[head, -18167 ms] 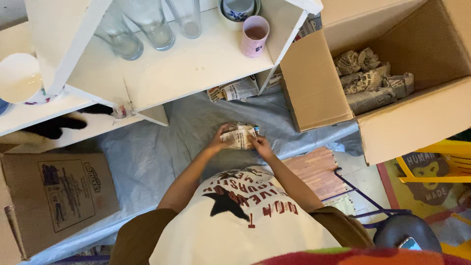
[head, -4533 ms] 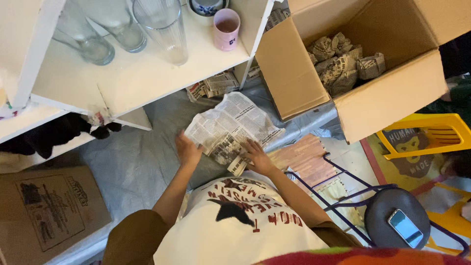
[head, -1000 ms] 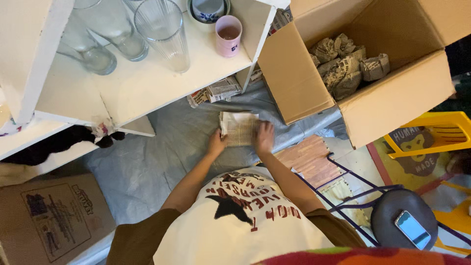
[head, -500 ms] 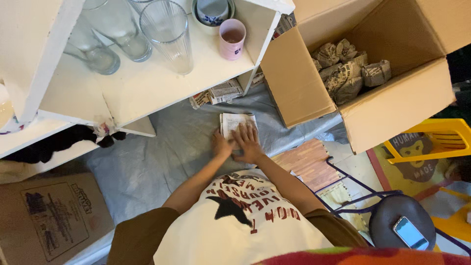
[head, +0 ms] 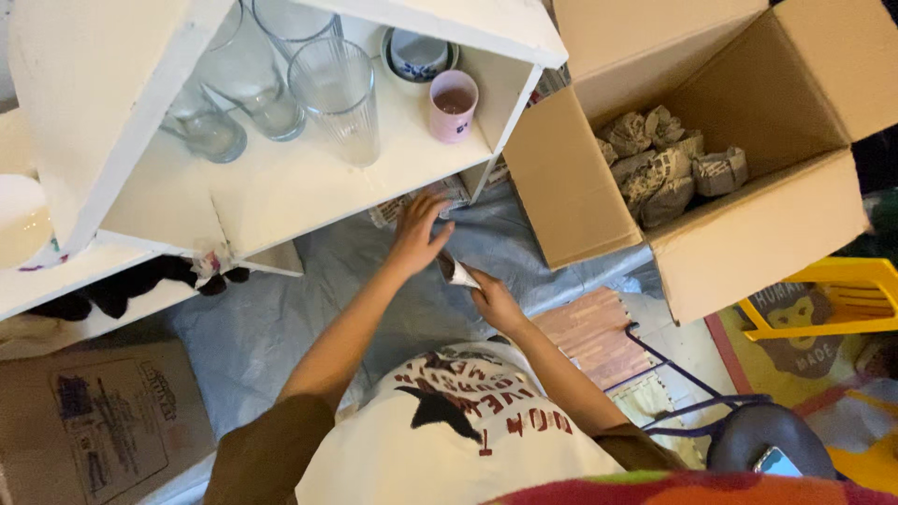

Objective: The person kneels on a plastic-covered floor and crumples sheets of newspaper by hand, placing each ball into an open cardboard box already filled with crumpled paper. They briefly handle a glass and a cup on a nearby white shelf before returning to crumpling newspaper.

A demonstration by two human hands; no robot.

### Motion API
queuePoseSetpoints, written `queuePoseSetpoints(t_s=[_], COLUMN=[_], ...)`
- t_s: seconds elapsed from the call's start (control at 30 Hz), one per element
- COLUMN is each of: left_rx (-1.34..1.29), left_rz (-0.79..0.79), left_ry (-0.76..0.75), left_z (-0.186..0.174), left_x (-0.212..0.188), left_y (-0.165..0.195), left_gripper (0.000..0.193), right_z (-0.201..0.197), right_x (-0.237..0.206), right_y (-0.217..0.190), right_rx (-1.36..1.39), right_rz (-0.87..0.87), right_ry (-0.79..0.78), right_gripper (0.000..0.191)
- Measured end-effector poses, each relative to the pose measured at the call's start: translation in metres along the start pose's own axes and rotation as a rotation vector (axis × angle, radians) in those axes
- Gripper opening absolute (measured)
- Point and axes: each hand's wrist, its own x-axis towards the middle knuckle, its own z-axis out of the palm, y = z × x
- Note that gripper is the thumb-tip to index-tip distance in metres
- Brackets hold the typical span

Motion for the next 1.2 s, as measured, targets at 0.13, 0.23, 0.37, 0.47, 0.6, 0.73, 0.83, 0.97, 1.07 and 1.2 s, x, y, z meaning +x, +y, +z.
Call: queuePoseSetpoints(t_s=[0.13, 0.23, 0.37, 0.47, 0.6, 0.73, 0.83, 0.97, 1.07, 1.2], left_rx=[0.036, 0.08, 0.081, 0.091, 0.139, 0.025, -0.334, -0.343, -0.246, -0.031], left_rz=[-0.125, -0.313, -0.406, -0.43, -0.473, -0.283, -0.501, -0.713, -0.741, -0.548], left_ry=[-0.212, -0.34, -0.344, -0.307, -0.319, -0.022, 0.189, 0.079, 0.112, 0.368], left_z=[0.001, 0.008, 0.017, 0.025, 0.032, 0.035, 0.033, 0.039, 0.049, 0.057], left_x=[0.046, 0.043, 0.027, 0.023, 0.018, 0.005, -0.009, -0.02, -0.022, -0.037], left_y=[-0.048, -0.074, -0.073, -0.063, -0.058, -0.058, -0.061, -0.064, -0.058, -0.039], left_gripper=[0.048, 0.047, 0.047, 0.047, 0.047, 0.05, 0.044, 0.036, 0.04, 0.059], right_z=[-0.025, -0.034, -0.022, 0.004, 0.02, -0.004, -0.009, 0.004, 0.017, 0.023], right_x=[-0.005, 0.0, 0.042, 0.111, 0.21, 0.256, 0.267, 0.268, 0.265, 0.266], right_y=[-0.058, -0.082, -0.078, -0.06, -0.036, -0.035, -0.039, -0.051, -0.052, -0.049], right_rx=[-0.129, -0.375, -0.615, -0.761, -0.468, -0.502, -0.516, -0.537, -0.543, -0.541], right_rz=[-0.367, -0.453, -0.691, -0.823, -0.21, 0.196, 0.256, 0.217, 0.196, 0.171], right_ry=[0.106, 0.144, 0.265, 0.278, 0.123, -0.174, -0.19, -0.02, 0.052, 0.049], right_gripper=[0.069, 0.075, 0.07, 0.061, 0.047, 0.047, 0.048, 0.048, 0.048, 0.049])
